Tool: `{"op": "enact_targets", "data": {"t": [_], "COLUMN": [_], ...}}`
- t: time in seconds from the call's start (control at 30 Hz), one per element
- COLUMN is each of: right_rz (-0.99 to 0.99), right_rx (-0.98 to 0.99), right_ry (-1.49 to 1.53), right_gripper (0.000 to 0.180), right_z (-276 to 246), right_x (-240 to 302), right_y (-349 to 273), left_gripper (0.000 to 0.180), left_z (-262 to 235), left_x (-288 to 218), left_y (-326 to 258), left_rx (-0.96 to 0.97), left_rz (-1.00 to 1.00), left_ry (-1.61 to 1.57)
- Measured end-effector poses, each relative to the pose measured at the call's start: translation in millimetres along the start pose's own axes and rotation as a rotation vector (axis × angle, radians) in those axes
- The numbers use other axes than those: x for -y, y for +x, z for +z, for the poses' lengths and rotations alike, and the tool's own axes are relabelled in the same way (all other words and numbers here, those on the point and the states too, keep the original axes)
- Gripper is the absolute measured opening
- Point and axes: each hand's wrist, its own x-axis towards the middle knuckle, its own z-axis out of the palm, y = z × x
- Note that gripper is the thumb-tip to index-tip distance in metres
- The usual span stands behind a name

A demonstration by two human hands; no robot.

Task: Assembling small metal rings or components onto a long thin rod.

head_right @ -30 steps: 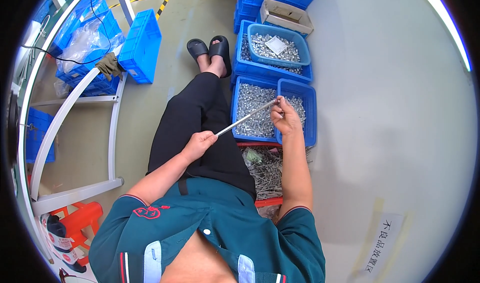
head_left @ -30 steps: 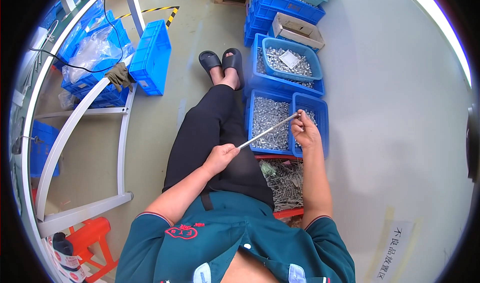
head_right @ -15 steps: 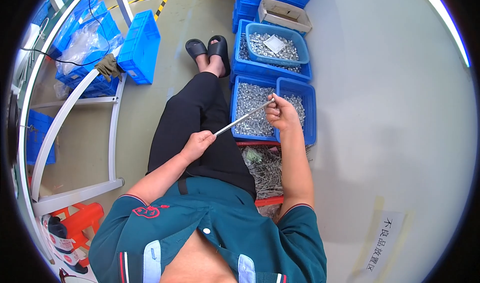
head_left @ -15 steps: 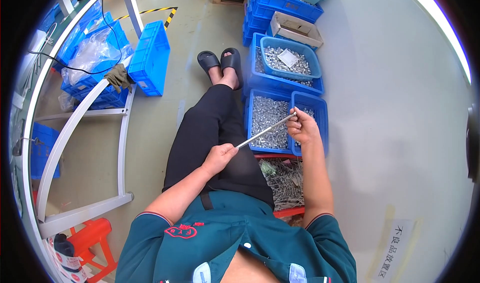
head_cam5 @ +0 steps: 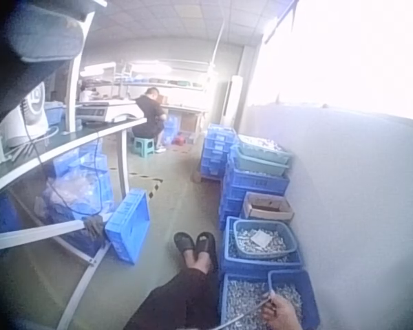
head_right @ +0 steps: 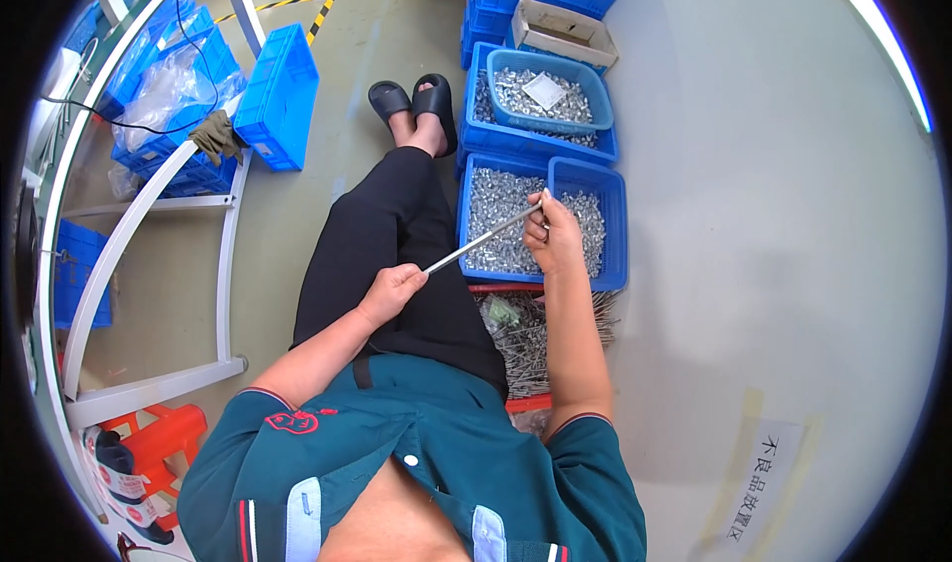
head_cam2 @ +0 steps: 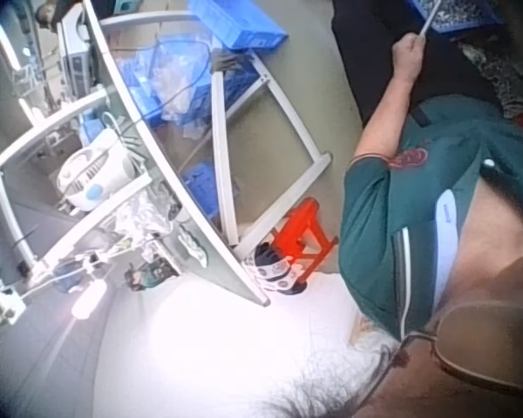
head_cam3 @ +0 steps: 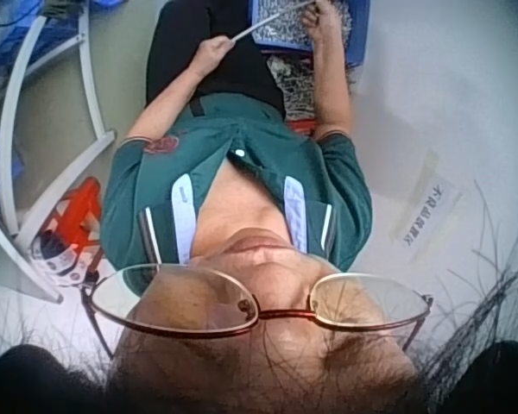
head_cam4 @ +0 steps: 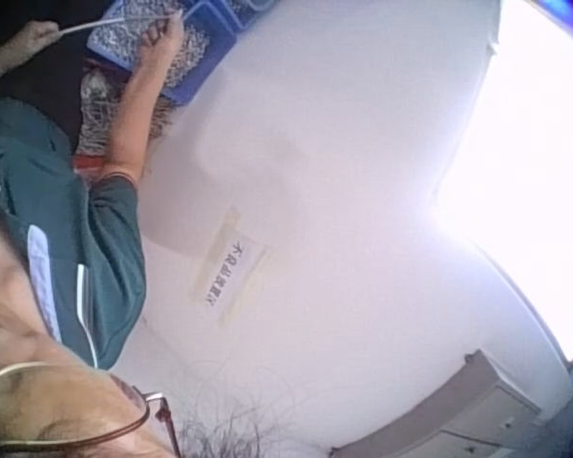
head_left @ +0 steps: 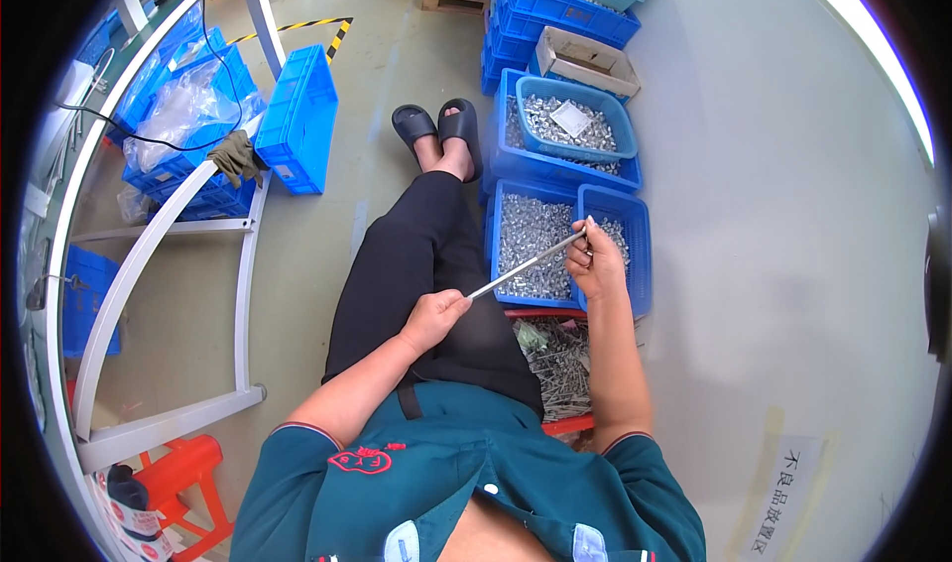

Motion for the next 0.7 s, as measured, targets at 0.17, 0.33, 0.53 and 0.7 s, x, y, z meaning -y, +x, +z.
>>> {"op": "enact_targets", "data": {"t": [0.17, 0.33, 0.53, 0.7], "right_rz": [-0.149, -0.143, 0.157, 0.294], "right_rx": [-0.077, -0.076, 0.103, 0.014], "right_ry": [-0.058, -0.087, -0.405, -0.238], "right_gripper": [0.022, 0.023, 0.024, 0.025], "right_z": [3.5, 8.5, 31.6, 7.2], "right_x": [-9.3, -15.0, -41.4, -39.4], "right_y": [2.7, 4.3, -7.0, -5.8], "left_gripper": [0.026, 0.027, 0.031, 0.032], "left_z": [1.2, 1.8, 1.0, 0.1], "left_x": [1.6, 7.3, 5.3, 4.7], "left_y": [2.2, 3.0, 6.8, 9.3], "left_rx": [0.026, 0.035, 0.019, 0.018], "left_rz": [-0.023, -0.047, -0.1, -0.12], "left_ry": [-0.044, -0.119, -0.233, -0.291]}}
